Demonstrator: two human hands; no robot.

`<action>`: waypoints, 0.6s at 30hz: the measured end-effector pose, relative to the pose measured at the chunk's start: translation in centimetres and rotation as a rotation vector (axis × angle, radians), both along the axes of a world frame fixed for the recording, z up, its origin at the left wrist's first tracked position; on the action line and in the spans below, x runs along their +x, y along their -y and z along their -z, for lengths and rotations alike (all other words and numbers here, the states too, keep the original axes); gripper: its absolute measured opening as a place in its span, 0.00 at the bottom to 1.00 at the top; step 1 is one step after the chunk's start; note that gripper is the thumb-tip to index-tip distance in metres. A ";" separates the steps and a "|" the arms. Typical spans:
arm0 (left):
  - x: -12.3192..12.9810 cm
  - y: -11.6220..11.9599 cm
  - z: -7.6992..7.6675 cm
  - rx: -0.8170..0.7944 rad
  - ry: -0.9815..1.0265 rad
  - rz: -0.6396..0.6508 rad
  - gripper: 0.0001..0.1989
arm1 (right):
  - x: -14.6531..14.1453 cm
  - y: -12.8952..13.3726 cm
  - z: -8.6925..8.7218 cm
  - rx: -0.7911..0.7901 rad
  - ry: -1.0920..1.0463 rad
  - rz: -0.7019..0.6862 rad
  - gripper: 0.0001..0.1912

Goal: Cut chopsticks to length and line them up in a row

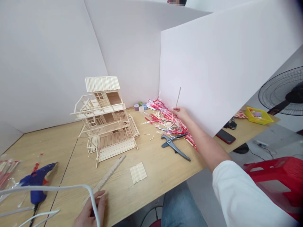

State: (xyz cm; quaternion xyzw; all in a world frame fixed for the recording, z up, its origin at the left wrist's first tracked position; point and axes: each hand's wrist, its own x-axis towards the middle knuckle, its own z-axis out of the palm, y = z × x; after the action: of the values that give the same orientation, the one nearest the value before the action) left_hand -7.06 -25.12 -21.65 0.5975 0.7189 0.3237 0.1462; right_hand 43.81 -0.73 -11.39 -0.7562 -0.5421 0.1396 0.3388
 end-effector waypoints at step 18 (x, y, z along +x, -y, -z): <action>2.0 0.7 -2.0 0.052 0.067 0.074 0.17 | -6.4 -0.1 3.5 -0.493 0.748 -0.268 0.20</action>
State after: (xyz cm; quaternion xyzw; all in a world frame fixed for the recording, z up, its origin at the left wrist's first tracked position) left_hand -5.02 -25.87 -19.61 0.6163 0.6823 0.3564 0.1663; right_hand 37.37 -0.66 -14.84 -0.7358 -0.6706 0.0247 -0.0906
